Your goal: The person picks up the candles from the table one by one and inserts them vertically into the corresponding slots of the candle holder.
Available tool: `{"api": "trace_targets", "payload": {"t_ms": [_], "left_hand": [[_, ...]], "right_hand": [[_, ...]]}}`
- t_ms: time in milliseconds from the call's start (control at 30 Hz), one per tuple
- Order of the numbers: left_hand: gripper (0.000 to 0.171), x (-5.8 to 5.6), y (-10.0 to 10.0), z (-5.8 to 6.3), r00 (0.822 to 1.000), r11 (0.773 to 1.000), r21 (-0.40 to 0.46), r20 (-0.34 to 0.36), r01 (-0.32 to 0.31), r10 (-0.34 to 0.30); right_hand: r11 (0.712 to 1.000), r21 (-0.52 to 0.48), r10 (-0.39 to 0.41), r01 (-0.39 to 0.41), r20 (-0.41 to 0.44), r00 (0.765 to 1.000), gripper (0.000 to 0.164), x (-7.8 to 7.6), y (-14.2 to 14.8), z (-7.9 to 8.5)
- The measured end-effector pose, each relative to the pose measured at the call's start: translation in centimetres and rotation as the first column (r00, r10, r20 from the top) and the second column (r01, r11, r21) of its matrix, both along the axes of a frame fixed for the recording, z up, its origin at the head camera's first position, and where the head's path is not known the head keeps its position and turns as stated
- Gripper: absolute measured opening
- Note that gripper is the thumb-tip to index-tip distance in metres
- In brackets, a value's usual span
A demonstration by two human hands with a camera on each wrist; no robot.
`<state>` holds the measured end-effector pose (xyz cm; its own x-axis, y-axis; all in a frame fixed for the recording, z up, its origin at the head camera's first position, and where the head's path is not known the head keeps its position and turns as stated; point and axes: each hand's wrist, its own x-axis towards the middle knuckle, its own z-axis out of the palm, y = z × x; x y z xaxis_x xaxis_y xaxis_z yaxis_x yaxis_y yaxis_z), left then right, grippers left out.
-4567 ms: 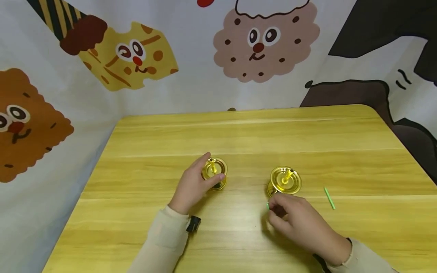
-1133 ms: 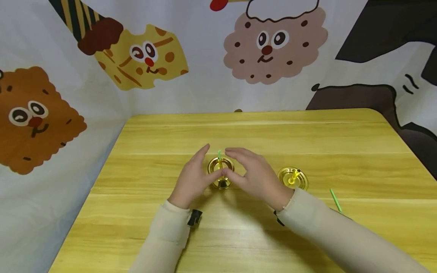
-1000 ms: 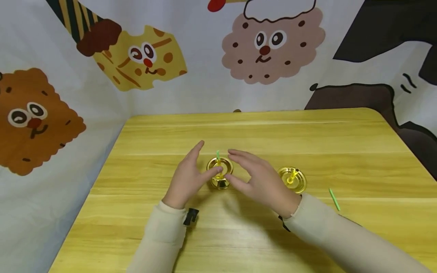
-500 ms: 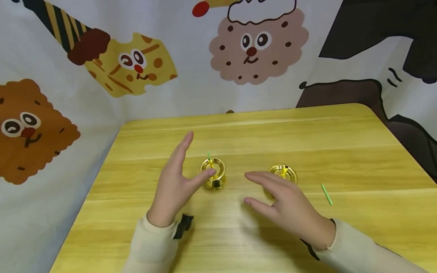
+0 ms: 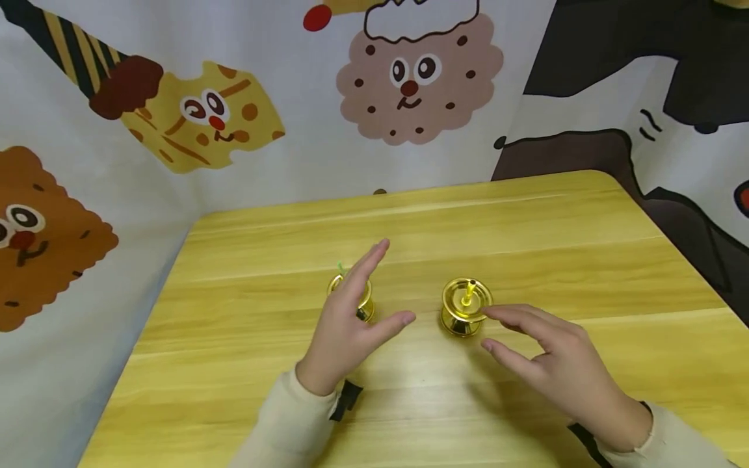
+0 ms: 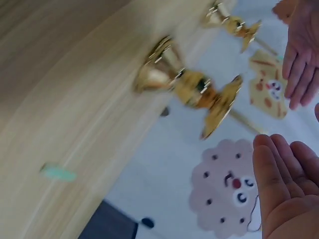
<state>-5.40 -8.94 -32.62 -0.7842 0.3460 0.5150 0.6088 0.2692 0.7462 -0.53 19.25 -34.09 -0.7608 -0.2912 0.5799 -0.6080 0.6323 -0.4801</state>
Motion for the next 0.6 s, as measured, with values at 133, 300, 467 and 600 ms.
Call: {"api": "trace_targets", "payload": {"t_ms": [133,300,467,600], "left_hand": [[0.089,-0.4,1.1,-1.7,0.981,1.0,-0.001,0.191,0.024,-0.023],[0.088,-1.0,2.7,-3.5,0.921,1.0,-0.016,0.388,0.026,-0.018],[0.088,-1.6,4.4,-4.8,0.881,0.999,-0.028,0.473,0.024,-0.008],[0.091,-1.9,5.6,-5.1,0.862,0.998,-0.049,0.507,0.037,-0.006]], "right_hand": [[0.993,0.087,-0.081,0.08,0.01,0.997,0.041,-0.2,1.8,-0.3],[0.973,0.178,-0.163,0.148,0.072,0.984,0.039,-0.8,3.8,-0.9],[0.955,0.255,-0.194,0.154,0.138,0.971,0.036,-1.2,5.2,-1.6],[0.94,0.307,-0.217,0.148,0.204,0.955,0.033,-1.9,6.2,-2.2]]}}
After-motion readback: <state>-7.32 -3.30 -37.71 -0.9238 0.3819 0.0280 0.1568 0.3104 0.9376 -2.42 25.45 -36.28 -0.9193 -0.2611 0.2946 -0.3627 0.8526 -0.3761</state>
